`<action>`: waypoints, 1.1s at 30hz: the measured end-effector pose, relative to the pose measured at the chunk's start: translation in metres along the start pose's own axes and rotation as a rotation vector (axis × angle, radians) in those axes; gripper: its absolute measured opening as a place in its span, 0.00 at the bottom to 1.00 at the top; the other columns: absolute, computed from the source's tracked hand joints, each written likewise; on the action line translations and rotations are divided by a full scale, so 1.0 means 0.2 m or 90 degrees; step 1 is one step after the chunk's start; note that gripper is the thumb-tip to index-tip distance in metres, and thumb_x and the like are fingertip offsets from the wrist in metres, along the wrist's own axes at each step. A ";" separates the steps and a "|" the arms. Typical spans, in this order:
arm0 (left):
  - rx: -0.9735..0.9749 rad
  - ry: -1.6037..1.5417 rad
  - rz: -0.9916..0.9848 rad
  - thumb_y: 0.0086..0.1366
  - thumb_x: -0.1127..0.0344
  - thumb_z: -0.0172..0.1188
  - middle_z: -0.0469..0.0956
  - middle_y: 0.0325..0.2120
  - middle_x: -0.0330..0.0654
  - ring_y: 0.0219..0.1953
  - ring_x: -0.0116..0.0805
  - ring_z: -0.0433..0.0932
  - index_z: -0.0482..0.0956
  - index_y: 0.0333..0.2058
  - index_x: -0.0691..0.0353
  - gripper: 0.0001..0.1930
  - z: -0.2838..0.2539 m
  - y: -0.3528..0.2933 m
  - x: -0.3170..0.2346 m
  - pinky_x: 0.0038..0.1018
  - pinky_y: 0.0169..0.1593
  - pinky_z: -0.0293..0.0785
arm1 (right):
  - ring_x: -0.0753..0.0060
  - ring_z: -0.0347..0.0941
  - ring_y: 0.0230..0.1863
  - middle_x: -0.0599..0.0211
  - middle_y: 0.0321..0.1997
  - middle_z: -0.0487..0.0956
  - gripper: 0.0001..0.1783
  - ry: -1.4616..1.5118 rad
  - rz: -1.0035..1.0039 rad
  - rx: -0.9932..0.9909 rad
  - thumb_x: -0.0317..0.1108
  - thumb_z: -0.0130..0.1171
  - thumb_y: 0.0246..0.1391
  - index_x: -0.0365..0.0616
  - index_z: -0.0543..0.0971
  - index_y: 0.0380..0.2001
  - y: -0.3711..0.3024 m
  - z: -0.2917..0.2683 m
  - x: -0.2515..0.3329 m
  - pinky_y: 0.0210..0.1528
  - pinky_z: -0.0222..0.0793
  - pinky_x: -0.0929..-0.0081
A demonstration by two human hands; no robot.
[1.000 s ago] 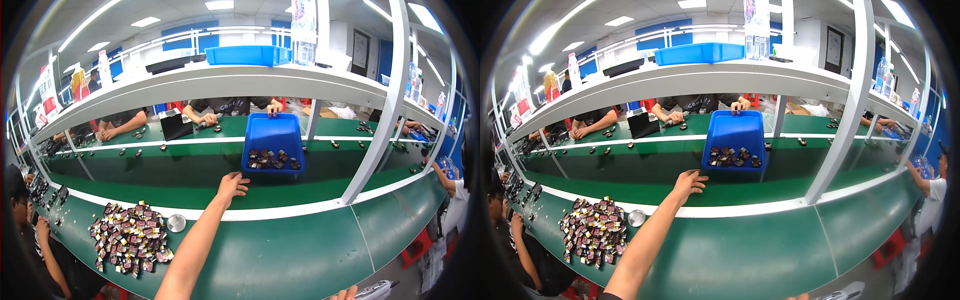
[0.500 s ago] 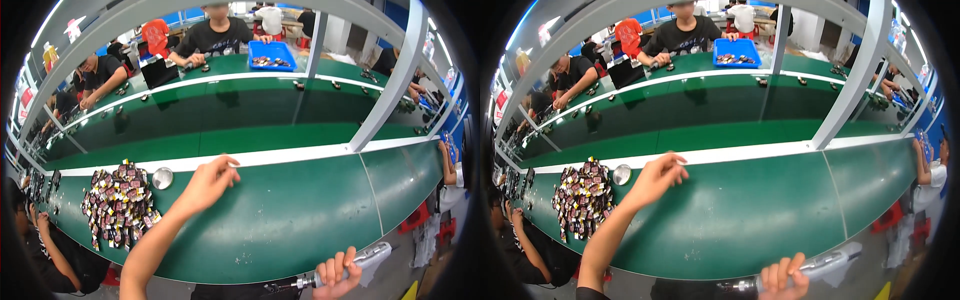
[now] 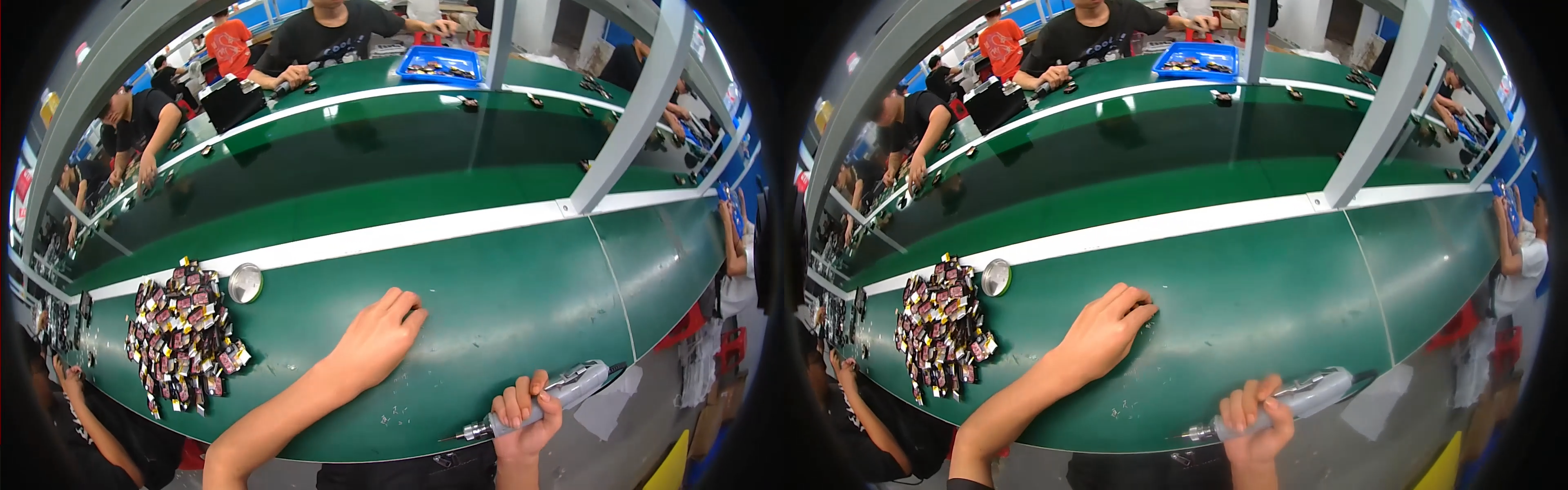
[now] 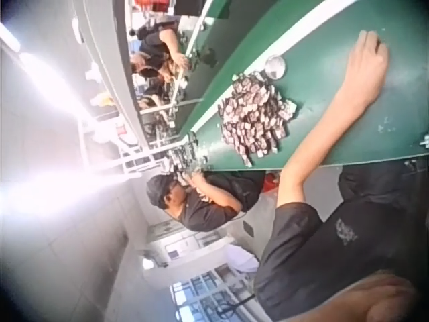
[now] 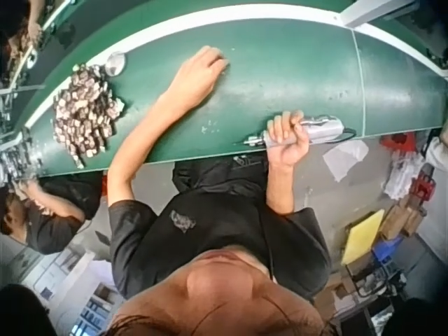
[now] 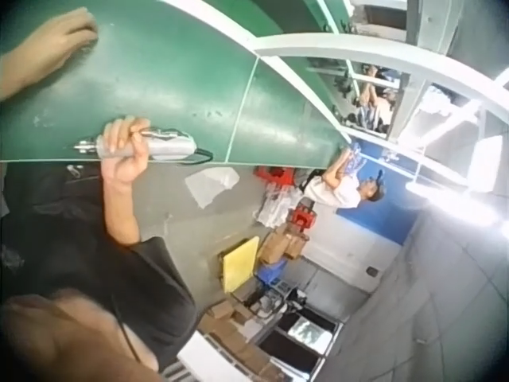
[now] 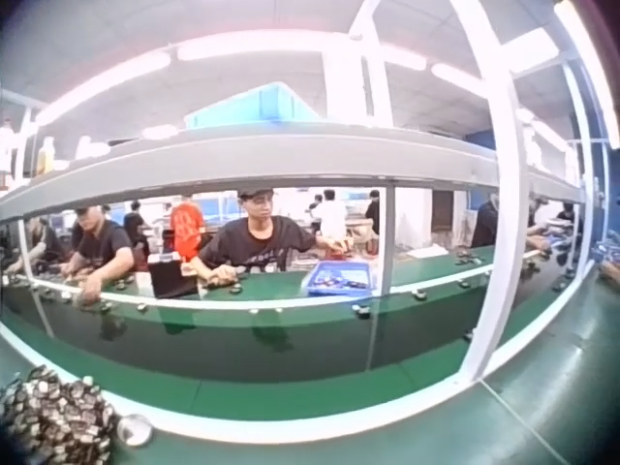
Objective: The person is using an electric screwdriver to assemble small electronic components on a production line.
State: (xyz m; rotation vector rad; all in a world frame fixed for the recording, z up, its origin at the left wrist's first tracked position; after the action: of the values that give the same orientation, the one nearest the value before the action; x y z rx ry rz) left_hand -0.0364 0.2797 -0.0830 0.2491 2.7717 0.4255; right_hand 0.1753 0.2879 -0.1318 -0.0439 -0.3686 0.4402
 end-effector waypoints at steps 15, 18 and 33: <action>-0.042 -0.054 -0.024 0.53 0.77 0.55 0.67 0.27 0.49 0.29 0.48 0.69 0.67 0.27 0.67 0.05 0.04 0.09 0.08 0.38 0.32 0.68 | 0.76 0.60 0.16 0.71 0.17 0.62 0.04 -0.006 0.021 0.043 0.31 0.47 0.54 0.43 0.65 0.30 0.07 0.02 -0.01 0.22 0.59 0.76; -0.043 -0.068 -0.057 0.54 0.76 0.55 0.68 0.26 0.48 0.30 0.47 0.70 0.68 0.28 0.67 0.05 0.02 0.08 0.10 0.38 0.33 0.69 | 0.76 0.60 0.16 0.71 0.16 0.62 0.04 0.001 0.026 0.027 0.31 0.48 0.53 0.43 0.66 0.30 0.07 0.01 -0.01 0.22 0.59 0.75; -0.150 -0.143 0.012 0.47 0.76 0.67 0.74 0.23 0.42 0.25 0.39 0.72 0.78 0.27 0.64 0.08 -0.05 -0.05 0.11 0.31 0.27 0.69 | 0.76 0.59 0.17 0.72 0.17 0.62 0.04 -0.013 0.050 0.006 0.32 0.48 0.51 0.44 0.68 0.28 0.03 -0.01 0.00 0.24 0.58 0.75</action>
State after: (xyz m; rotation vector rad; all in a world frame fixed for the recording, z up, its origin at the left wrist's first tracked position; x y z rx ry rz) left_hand -0.0606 0.2728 -0.0834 0.2484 2.4747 0.6789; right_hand 0.1735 0.2940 -0.1335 -0.0446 -0.3853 0.5206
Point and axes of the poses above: each hand's wrist, its own y-axis towards the middle knuckle, its own z-axis out of the palm, x = y × z, the point moved 6 cm from there along y, towards the middle knuckle
